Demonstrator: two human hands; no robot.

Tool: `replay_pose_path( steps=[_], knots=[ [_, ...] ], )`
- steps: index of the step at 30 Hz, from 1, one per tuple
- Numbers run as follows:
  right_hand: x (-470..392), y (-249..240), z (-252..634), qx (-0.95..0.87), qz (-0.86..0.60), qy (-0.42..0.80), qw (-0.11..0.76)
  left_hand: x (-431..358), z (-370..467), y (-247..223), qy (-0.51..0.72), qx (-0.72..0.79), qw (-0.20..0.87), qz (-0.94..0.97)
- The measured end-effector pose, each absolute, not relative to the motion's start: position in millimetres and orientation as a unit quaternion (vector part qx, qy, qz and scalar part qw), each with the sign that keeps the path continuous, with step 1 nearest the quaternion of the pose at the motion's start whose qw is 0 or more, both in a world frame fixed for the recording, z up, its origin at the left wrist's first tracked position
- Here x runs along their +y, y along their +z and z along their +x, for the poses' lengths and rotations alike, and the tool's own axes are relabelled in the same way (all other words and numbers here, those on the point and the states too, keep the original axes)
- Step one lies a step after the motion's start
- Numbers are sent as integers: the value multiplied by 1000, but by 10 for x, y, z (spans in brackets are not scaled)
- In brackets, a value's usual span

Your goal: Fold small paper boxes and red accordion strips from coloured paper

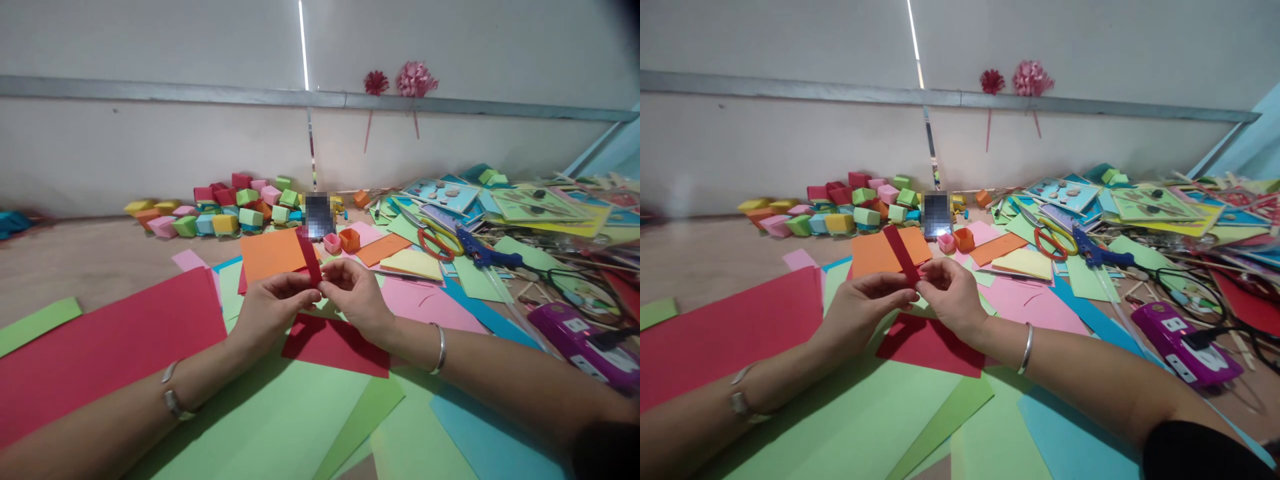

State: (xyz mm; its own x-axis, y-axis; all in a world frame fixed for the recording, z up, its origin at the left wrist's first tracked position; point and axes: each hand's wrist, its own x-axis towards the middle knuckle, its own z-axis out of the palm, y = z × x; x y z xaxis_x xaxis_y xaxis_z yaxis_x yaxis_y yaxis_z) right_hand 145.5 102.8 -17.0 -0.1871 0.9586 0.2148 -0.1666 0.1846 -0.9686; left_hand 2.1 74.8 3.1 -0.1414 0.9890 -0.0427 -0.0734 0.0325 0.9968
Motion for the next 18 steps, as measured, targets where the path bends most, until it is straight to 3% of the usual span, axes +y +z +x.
replay_pose_path(
  steps=[10,18],
  knots=[
    [1017,-117,1468,-550,-370,574,480,735,-5,47,525,509,494,471],
    [1039,-156,1476,-631,-346,494,488,755,-26,3,500,504,509,487]
  ],
)
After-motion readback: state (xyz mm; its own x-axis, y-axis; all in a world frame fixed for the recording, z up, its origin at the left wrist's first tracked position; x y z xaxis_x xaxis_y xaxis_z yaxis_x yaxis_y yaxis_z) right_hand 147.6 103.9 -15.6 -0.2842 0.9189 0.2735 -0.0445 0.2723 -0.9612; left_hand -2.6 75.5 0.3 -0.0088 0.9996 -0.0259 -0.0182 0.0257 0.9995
